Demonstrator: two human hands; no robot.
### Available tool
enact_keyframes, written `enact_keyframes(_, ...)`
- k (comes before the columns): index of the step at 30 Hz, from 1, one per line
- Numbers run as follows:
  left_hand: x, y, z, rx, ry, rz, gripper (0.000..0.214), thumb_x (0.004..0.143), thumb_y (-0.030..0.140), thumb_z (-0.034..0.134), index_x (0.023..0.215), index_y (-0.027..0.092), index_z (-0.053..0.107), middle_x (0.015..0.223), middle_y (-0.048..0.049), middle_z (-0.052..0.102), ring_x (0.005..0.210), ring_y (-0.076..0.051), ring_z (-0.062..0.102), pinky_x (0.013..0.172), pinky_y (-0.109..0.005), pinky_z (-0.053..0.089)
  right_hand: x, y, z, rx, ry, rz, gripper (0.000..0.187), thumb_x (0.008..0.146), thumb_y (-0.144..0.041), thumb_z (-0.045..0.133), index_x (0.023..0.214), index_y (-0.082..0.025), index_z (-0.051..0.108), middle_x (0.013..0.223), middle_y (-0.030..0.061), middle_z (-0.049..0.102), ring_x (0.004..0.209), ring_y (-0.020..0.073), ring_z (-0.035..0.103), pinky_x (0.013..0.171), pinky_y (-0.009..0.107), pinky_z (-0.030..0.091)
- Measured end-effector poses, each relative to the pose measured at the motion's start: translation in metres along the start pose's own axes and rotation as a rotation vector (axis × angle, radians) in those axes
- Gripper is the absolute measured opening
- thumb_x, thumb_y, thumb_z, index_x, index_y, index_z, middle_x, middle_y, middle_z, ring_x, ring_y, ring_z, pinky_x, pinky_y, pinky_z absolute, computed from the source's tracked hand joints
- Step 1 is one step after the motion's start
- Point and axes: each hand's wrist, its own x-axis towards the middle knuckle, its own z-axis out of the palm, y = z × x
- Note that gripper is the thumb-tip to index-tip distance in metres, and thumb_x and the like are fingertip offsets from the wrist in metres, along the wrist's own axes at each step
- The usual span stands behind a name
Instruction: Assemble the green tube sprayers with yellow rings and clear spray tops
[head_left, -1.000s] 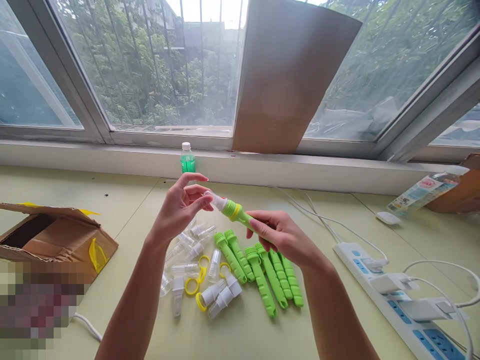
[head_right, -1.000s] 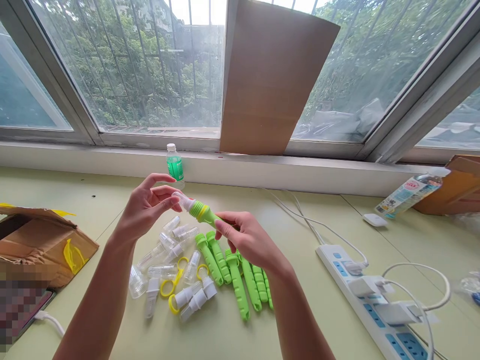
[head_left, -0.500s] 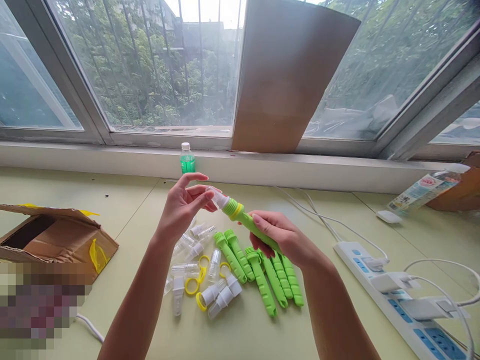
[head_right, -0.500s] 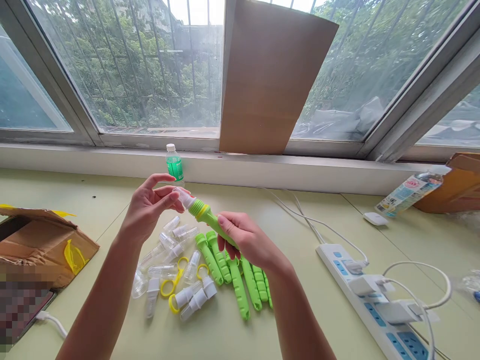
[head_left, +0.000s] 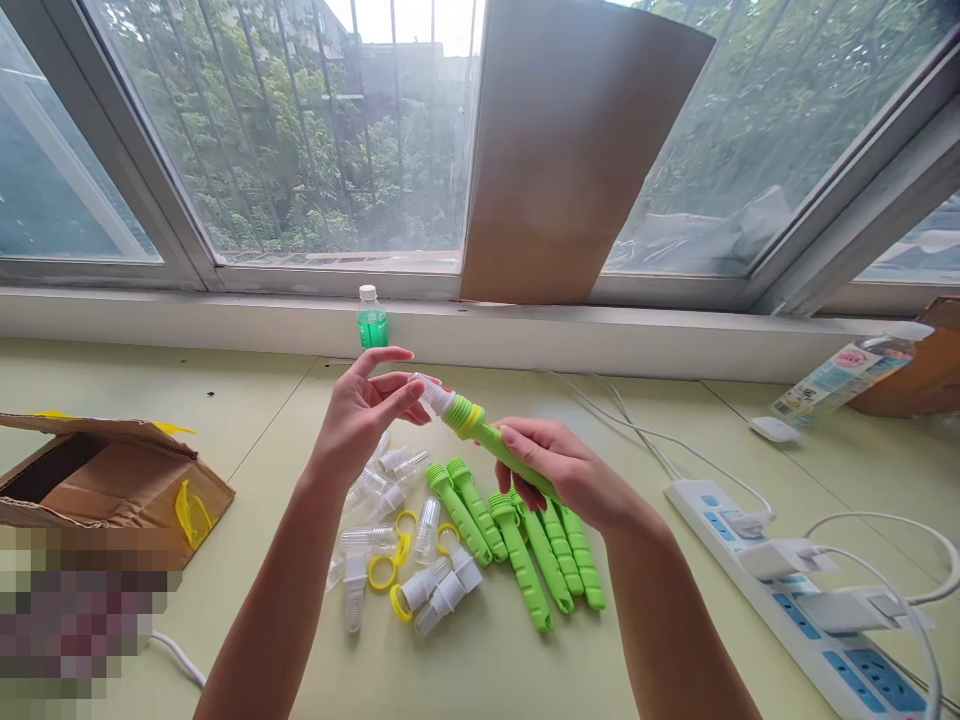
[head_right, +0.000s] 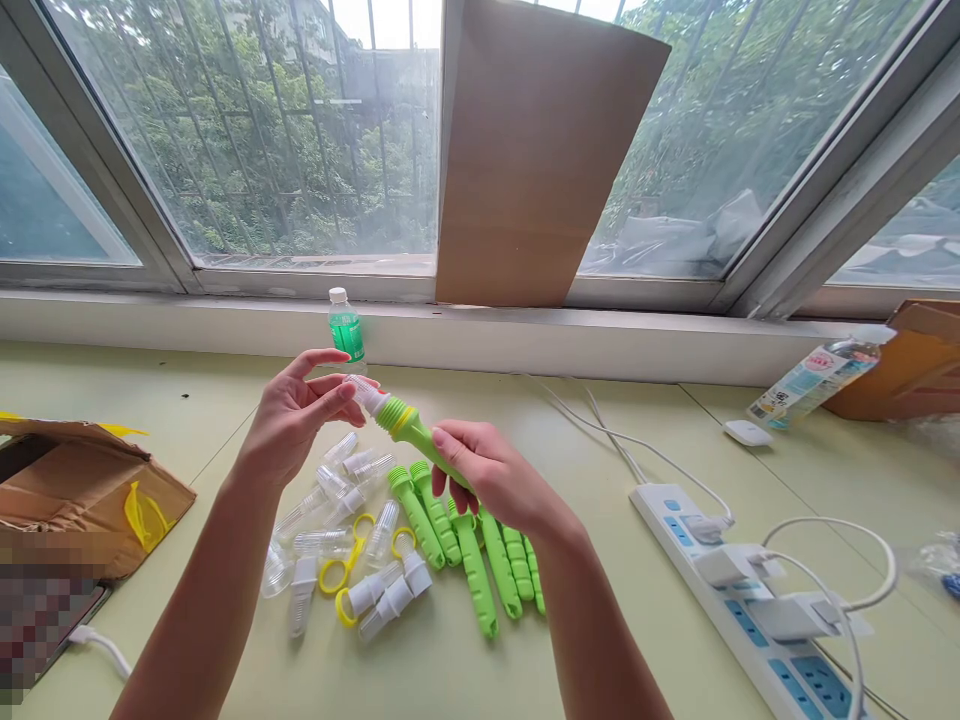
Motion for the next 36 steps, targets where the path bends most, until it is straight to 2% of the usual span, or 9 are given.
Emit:
enact_keyframes(11, -0.0011, 0.0003, 0.001, 0.016, 0.011, 0.014, 0.024, 0.081, 0.028, 0.07, 0.1, 0.015, 0.063, 0.092, -0.0089, 0.074, 0.065, -0.012, 0.066, 0.064, -0.027, 0.058, -0.0019, -0.0015, -0.0012, 0.003, -0.002, 0.004, 0.038, 0.098, -0.048, 0.04, 0.084, -0.017, 0.055, 0.074, 0.0024, 0.061, 0.049, 0.0083, 0.05, 0.043, 0.022, 0.037)
enact_keyframes(16, -0.0016, 0.0011, 0.0007, 0.012, 0.015, 0.02, 0.022, 0.081, 0.027, 0.071, 0.098, 0.015, 0.064, 0.092, -0.0096, 0.074, 0.07, -0.015, 0.068, 0.063, -0.027, 0.058, -0.0023, -0.0027, -0.0002, -0.001, -0.002, 0.005, 0.038, 0.098, -0.048, 0.04, 0.084, -0.016, 0.055, 0.075, 0.0026, 0.062, 0.05, 0.0083, 0.049, 0.044, 0.022, 0.037)
enact_keyframes(21, -0.0024, 0.0025, 0.0002, 0.015, 0.017, 0.029, 0.021, 0.08, 0.026, 0.071, 0.096, 0.014, 0.065, 0.09, -0.0093, 0.074, 0.063, -0.013, 0.066, 0.062, -0.028, 0.059, -0.0022, -0.0033, 0.0, -0.002, -0.004, 0.009, 0.037, 0.098, -0.048, 0.04, 0.086, -0.017, 0.056, 0.074, 0.0024, 0.061, 0.05, 0.0085, 0.049, 0.044, 0.022, 0.037)
enact_keyframes(36, -0.0025, 0.0031, 0.0001, 0.015, 0.026, 0.017, 0.023, 0.078, 0.029, 0.073, 0.094, 0.015, 0.065, 0.09, -0.0094, 0.075, 0.062, -0.014, 0.067, 0.063, -0.03, 0.058, -0.0029, -0.0037, -0.0005, 0.008, -0.001, 0.014, 0.037, 0.097, -0.049, 0.041, 0.09, -0.017, 0.058, 0.074, 0.0029, 0.062, 0.049, 0.0091, 0.049, 0.043, 0.023, 0.036)
